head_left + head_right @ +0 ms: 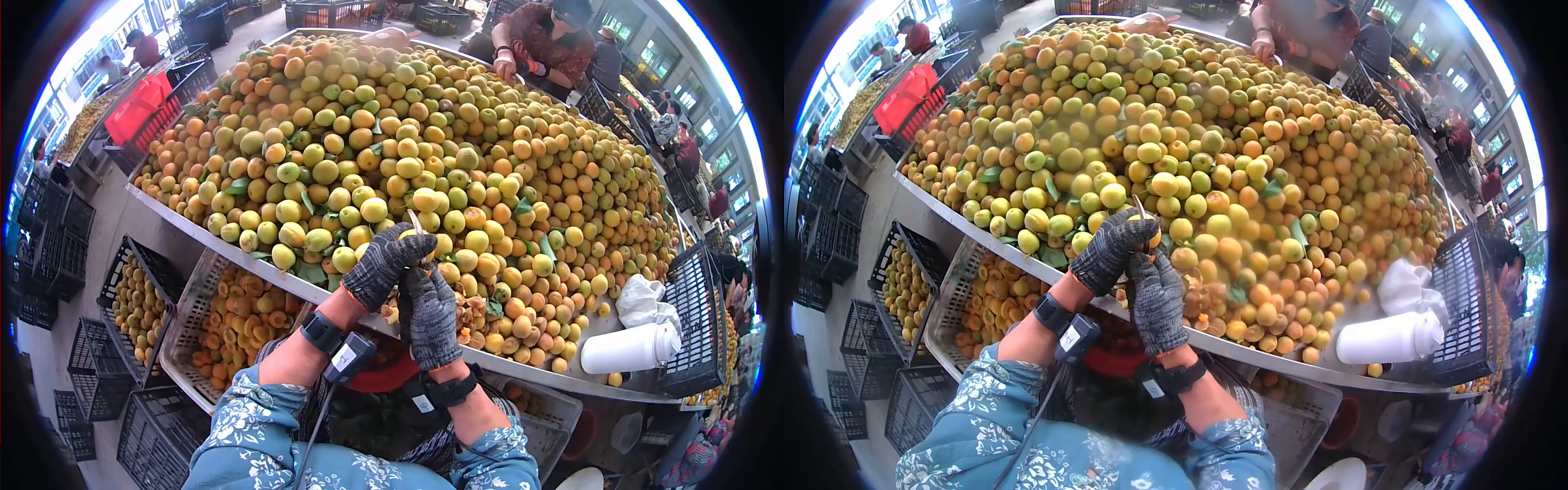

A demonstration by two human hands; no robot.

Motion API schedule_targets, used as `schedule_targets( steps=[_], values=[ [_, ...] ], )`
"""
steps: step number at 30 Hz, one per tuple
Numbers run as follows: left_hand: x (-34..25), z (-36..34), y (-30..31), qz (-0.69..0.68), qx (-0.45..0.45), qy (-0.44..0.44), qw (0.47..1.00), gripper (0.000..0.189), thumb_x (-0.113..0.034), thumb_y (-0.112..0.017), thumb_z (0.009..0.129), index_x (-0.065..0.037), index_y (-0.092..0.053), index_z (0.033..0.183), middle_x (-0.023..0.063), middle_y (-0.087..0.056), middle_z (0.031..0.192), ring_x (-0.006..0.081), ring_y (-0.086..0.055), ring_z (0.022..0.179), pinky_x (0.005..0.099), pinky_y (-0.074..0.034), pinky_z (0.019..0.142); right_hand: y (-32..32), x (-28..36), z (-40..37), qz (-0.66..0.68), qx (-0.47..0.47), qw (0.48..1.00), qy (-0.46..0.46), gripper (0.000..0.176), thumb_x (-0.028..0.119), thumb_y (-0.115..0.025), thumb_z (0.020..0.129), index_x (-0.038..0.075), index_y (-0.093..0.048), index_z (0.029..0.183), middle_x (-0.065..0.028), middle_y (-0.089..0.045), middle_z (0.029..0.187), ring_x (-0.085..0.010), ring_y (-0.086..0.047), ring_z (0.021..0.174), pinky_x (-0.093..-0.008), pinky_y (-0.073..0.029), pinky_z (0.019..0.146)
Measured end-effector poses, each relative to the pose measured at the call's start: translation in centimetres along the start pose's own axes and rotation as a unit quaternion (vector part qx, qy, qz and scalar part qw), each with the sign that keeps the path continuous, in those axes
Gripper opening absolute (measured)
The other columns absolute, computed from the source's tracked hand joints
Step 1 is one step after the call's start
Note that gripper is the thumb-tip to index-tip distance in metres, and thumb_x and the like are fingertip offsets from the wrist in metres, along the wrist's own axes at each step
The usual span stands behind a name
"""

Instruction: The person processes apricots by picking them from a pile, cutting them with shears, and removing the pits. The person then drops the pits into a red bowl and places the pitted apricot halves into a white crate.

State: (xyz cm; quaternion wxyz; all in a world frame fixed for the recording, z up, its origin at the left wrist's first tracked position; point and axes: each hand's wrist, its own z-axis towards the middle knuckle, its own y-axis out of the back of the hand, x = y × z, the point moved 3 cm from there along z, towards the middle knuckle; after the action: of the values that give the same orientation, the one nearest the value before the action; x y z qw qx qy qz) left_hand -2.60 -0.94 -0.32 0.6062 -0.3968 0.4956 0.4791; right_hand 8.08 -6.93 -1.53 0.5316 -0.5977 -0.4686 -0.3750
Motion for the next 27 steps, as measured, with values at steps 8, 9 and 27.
schedule_targets(
  steps=[8,9,27],
  values=[
    [1.6,-0.2,-0.5,-0.038,-0.034,-0.069,0.996,0.022,-0.021,-0.058,0.091,-0.002,-0.061,0.099,0.0055,-0.061,0.092,0.0172,-0.060,0.086,0.0316,-0.049,0.075,0.4,2.7,-0.4,-0.278,0.039,0.906,0.316,0.013,0.014,-0.057,0.092,0.002,-0.060,0.095,-0.0035,-0.058,0.074,-0.0110,-0.052,0.063,-0.0269,-0.044,0.056],
    [0.8,-0.3,-0.4,0.200,-0.062,-0.248,0.946,0.020,-0.020,-0.057,0.091,-0.002,-0.061,0.099,0.0053,-0.062,0.093,0.0185,-0.060,0.086,0.0323,-0.049,0.075,1.3,1.9,0.4,-0.248,0.047,0.943,0.216,0.013,0.010,-0.055,0.090,0.001,-0.061,0.098,-0.0110,-0.060,0.085,-0.0217,-0.056,0.073,-0.0327,-0.046,0.063],
    [0.8,-1.3,-3.8,-0.373,-0.029,0.281,0.884,0.037,-0.055,-0.062,0.083,-0.019,-0.057,0.088,-0.0010,-0.052,0.057,0.0119,-0.050,0.041,0.0217,-0.035,0.035,5.1,6.1,0.3,-0.113,-0.046,0.983,0.140,0.040,0.006,-0.076,0.072,0.001,-0.061,0.109,-0.0039,-0.064,0.093,-0.0109,-0.059,0.083,-0.0258,-0.050,0.077]
  ],
)
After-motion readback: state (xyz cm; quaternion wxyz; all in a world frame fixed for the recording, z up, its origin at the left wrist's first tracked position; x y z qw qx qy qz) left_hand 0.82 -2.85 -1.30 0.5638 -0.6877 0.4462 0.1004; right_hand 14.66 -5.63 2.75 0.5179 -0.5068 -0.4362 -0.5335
